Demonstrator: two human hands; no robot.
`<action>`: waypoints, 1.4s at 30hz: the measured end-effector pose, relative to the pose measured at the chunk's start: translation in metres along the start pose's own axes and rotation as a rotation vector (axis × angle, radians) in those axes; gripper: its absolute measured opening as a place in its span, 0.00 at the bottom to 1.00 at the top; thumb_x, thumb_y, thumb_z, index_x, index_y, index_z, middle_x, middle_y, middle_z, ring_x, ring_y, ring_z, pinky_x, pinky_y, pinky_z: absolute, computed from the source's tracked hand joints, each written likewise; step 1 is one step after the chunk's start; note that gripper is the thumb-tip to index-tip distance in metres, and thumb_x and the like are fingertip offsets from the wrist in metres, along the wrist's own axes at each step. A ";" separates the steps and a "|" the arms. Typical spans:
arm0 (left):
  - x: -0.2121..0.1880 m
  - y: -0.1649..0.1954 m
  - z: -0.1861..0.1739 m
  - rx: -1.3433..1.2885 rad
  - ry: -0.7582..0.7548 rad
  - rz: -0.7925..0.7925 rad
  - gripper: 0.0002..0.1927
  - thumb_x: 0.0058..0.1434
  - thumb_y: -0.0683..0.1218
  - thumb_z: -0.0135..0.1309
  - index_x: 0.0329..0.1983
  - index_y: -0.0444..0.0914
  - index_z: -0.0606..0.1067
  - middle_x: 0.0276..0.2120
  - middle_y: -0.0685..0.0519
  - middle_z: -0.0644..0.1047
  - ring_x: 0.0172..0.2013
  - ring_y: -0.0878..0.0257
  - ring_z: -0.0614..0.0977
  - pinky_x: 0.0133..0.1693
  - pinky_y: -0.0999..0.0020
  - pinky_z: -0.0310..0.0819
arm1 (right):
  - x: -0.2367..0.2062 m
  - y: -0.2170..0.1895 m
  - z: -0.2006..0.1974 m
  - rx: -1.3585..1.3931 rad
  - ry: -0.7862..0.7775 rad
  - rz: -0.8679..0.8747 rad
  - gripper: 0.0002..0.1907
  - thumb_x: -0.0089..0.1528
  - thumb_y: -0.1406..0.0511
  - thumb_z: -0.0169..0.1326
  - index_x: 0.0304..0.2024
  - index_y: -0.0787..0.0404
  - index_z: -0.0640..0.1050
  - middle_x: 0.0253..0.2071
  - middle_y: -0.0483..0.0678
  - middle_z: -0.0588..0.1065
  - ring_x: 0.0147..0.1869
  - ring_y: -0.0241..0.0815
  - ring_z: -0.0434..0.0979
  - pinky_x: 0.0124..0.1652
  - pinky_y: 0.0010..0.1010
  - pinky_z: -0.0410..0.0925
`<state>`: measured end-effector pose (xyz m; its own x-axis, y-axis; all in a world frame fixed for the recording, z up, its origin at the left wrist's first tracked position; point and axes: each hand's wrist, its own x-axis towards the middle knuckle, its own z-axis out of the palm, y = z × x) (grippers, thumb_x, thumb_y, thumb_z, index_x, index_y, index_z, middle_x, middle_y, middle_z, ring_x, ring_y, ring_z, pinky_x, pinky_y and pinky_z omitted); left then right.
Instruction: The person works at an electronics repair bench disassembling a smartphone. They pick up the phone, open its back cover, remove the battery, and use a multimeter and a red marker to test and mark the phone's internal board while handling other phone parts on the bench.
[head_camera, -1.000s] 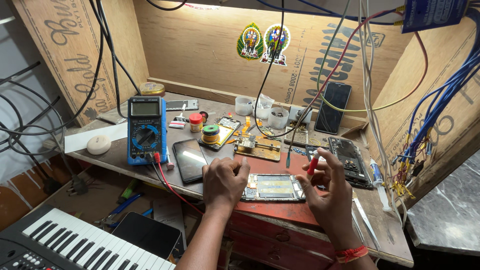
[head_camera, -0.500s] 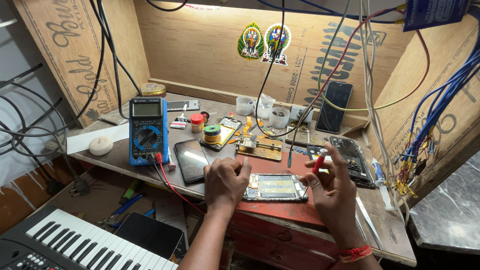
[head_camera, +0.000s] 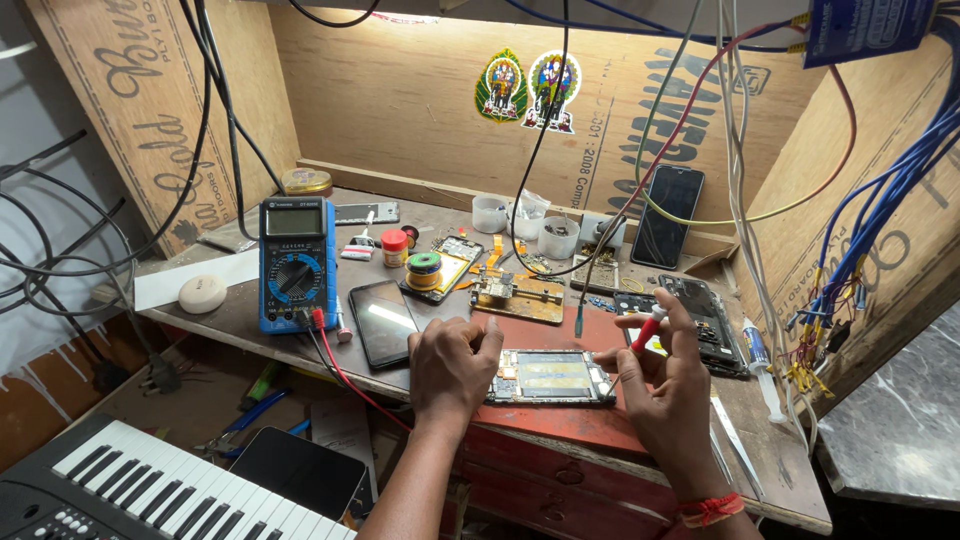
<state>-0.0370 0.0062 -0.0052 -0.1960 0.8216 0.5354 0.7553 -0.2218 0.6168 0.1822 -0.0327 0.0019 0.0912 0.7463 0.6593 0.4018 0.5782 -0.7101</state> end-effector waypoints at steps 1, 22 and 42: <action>0.000 0.000 0.000 0.001 0.002 0.005 0.21 0.62 0.55 0.54 0.19 0.38 0.82 0.25 0.50 0.81 0.36 0.53 0.79 0.48 0.56 0.66 | 0.000 0.001 -0.001 0.014 -0.011 -0.010 0.35 0.63 0.75 0.45 0.72 0.59 0.53 0.53 0.58 0.75 0.44 0.45 0.86 0.42 0.33 0.80; 0.001 -0.001 0.000 -0.004 0.019 0.028 0.21 0.61 0.54 0.55 0.18 0.37 0.81 0.25 0.48 0.81 0.36 0.51 0.79 0.48 0.54 0.67 | 0.010 -0.021 -0.032 -0.526 -0.532 0.014 0.12 0.52 0.67 0.65 0.39 0.59 0.85 0.37 0.46 0.82 0.38 0.45 0.84 0.40 0.34 0.76; 0.000 -0.001 -0.003 0.001 0.027 0.016 0.22 0.62 0.55 0.54 0.17 0.37 0.81 0.24 0.48 0.81 0.36 0.51 0.79 0.47 0.55 0.67 | 0.040 0.017 -0.067 -0.552 -0.384 0.270 0.09 0.58 0.62 0.60 0.37 0.62 0.82 0.36 0.50 0.80 0.39 0.46 0.86 0.42 0.37 0.75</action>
<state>-0.0394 0.0051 -0.0040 -0.2004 0.8036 0.5604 0.7593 -0.2341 0.6072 0.2536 -0.0147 0.0329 -0.0332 0.9612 0.2738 0.8214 0.1823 -0.5404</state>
